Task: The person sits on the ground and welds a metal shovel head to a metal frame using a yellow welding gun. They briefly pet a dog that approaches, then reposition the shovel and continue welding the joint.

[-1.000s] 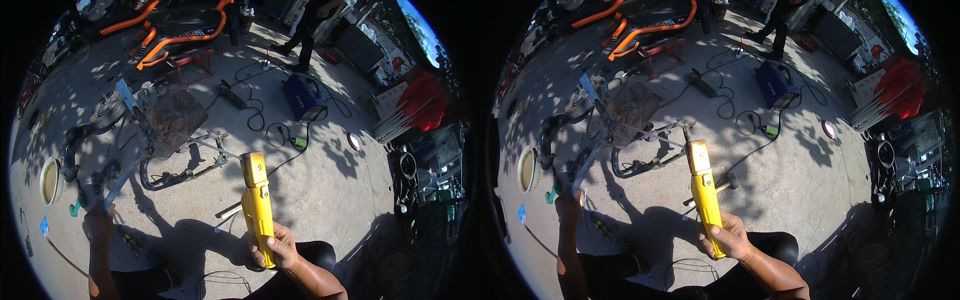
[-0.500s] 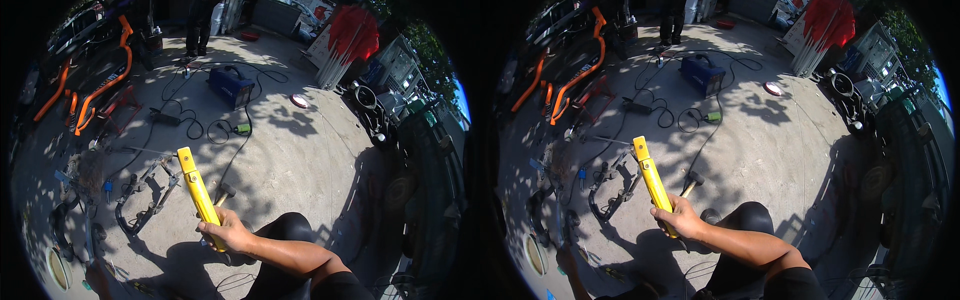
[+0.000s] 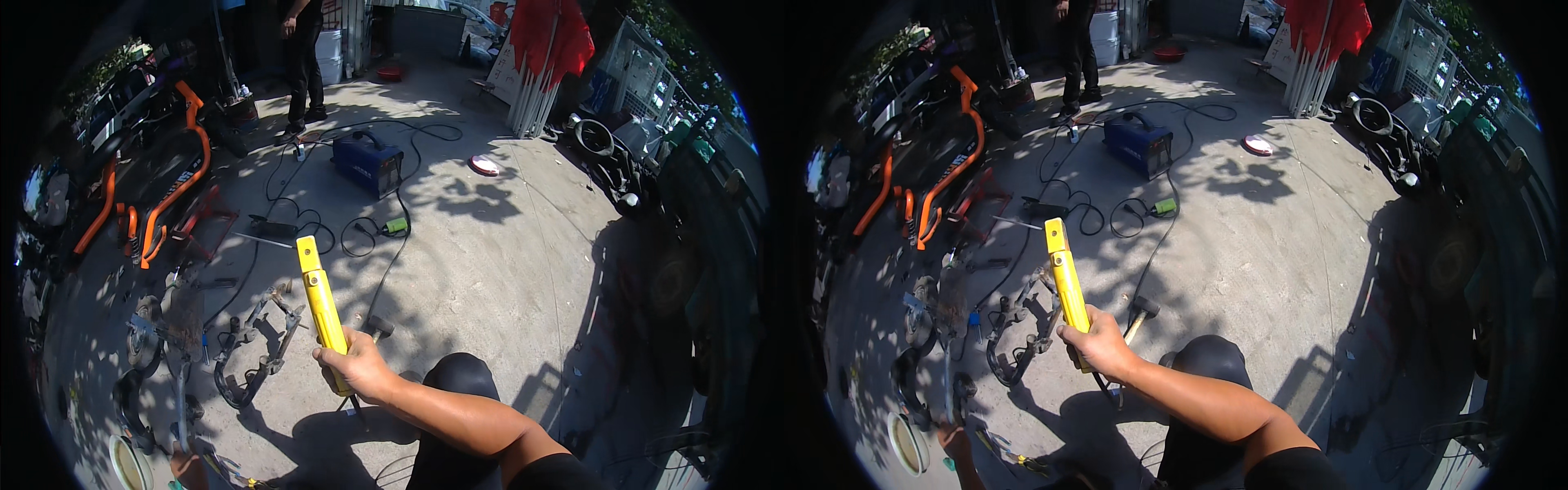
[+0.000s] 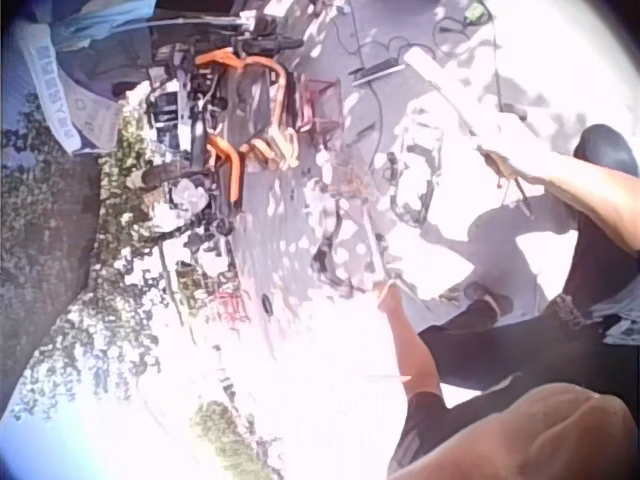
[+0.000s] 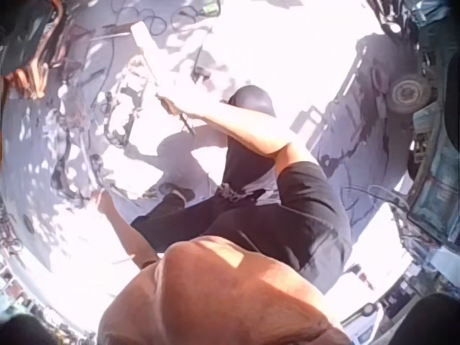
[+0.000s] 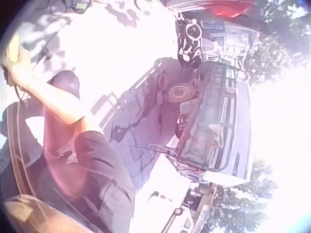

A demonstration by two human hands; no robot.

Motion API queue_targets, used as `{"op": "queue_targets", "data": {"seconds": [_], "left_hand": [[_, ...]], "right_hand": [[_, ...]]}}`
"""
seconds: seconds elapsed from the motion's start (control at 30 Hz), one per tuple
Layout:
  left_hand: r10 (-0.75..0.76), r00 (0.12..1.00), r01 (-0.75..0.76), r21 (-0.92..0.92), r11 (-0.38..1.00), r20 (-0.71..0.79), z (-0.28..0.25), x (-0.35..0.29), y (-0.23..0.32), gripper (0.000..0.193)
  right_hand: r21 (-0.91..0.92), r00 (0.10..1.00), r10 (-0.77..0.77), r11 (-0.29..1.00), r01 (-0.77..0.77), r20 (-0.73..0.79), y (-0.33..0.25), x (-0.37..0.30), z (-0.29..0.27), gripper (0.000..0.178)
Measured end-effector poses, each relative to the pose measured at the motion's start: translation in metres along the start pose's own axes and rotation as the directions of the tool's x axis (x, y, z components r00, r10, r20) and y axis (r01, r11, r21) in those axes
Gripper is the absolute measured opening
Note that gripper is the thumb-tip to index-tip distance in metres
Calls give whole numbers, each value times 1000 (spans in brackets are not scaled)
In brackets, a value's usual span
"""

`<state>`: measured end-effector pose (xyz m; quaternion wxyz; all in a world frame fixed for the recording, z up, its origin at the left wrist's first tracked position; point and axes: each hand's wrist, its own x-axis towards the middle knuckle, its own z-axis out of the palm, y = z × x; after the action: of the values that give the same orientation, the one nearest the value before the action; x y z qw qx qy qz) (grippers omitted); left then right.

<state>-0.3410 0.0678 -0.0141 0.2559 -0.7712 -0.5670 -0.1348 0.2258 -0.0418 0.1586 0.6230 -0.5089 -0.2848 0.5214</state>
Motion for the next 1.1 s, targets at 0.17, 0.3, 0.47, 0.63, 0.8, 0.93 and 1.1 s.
{"op": "queue_targets", "data": {"seconds": [0.17,0.3,0.47,0.63,0.8,0.93,1.1], "left_hand": [[195,979,-183,188,965,-51,-23,-7,-9,29],[-322,902,357,-78,931,287,-122,42,92,41],[-307,935,336,-167,927,177,-175,56,110,43],[-384,865,474,-275,836,322,-133,34,74,40],[-284,936,348,-428,834,208,-142,56,72,34],[-340,893,437,-390,811,294,-132,42,70,36],[-281,887,426,-415,804,366,-133,32,60,37]], "right_hand": [[159,996,1,987,13,-86,-5,15,-4,19],[228,971,-4,972,60,-239,-31,16,-37,15],[245,938,-91,953,179,-335,-35,44,-62,17],[299,930,-122,925,233,-347,-32,52,-59,24],[206,918,-200,937,281,-342,-33,28,-41,38],[144,957,-222,957,250,-186,-28,10,-25,42],[98,977,-146,982,162,-152,-17,1,-22,41]]}}
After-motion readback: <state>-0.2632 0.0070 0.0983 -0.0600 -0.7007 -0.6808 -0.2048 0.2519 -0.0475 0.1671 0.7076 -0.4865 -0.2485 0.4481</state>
